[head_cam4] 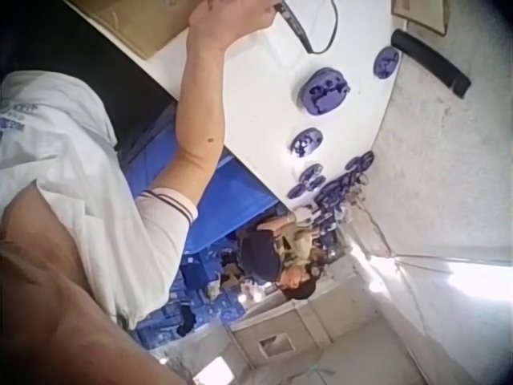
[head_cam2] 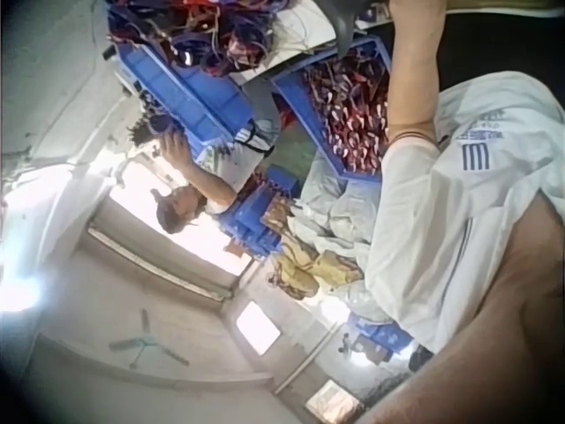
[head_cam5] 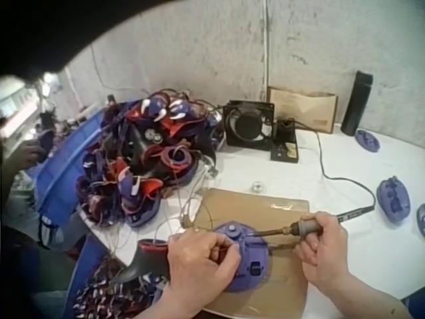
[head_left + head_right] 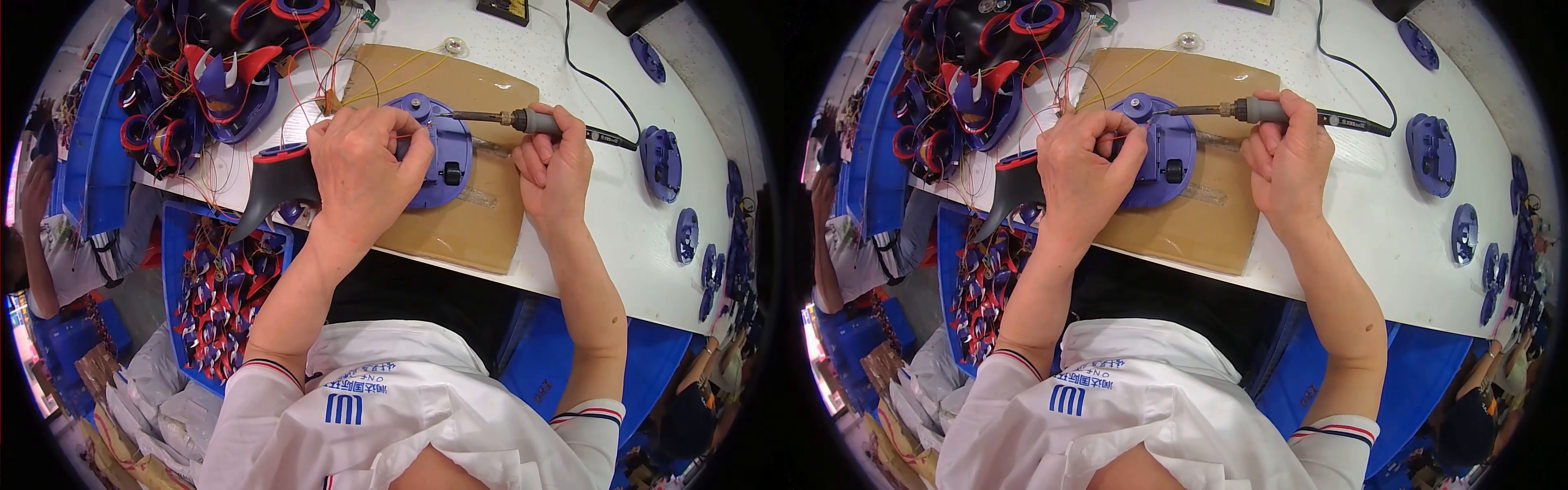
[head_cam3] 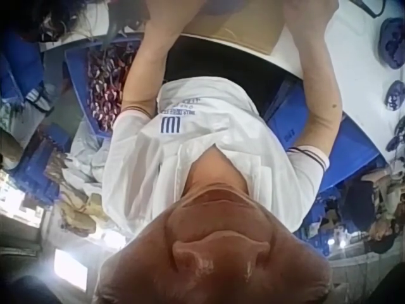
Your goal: The recorder is soldering wires and electronic components onto a circular blue plastic housing at an industrial workstation.
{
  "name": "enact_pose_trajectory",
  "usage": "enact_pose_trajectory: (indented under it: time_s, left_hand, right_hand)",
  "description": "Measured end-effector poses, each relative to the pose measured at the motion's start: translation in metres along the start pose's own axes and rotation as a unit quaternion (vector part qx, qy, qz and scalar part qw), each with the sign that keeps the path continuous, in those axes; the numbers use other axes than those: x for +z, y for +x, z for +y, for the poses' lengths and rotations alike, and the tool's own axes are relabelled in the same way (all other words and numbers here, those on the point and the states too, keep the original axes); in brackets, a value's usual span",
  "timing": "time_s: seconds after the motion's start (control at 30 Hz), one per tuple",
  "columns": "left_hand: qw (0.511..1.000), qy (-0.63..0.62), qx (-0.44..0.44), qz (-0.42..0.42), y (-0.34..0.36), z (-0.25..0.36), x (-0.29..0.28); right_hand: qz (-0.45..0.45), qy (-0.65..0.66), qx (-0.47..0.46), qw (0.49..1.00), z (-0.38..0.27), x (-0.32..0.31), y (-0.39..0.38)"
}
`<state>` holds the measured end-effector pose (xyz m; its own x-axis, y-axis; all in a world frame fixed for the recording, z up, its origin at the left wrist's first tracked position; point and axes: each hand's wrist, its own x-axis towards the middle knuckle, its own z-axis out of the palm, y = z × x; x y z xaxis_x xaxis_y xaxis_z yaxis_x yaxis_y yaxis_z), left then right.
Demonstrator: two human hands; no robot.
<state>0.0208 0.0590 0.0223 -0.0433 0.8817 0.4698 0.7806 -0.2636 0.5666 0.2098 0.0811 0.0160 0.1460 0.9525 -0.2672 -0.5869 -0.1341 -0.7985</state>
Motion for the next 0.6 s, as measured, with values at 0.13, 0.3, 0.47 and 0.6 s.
enact_pose_trajectory:
  time_s: [0.13, 0.3, 0.47, 0.6]
  left_hand:
    - [1.000, 0.003, 0.015, 0.011, 0.001, 0.000, 0.001]
    - [1.000, 0.003, 0.012, 0.012, 0.000, 0.000, 0.000]
    - [1.000, 0.000, 0.012, 0.008, 0.000, 0.002, -0.001]
    - [0.999, 0.003, -0.013, -0.039, -0.002, 0.001, -0.003]
  right_hand:
    - [-0.001, 0.004, -0.005, 1.000, 0.000, -0.002, 0.001]
    - [-0.021, 0.026, 0.001, 0.999, -0.002, -0.004, 0.002]
    - [-0.009, 0.033, -0.006, 0.999, -0.010, -0.008, 0.004]
    - [-0.014, 0.057, 0.000, 0.998, -0.014, -0.011, 0.006]
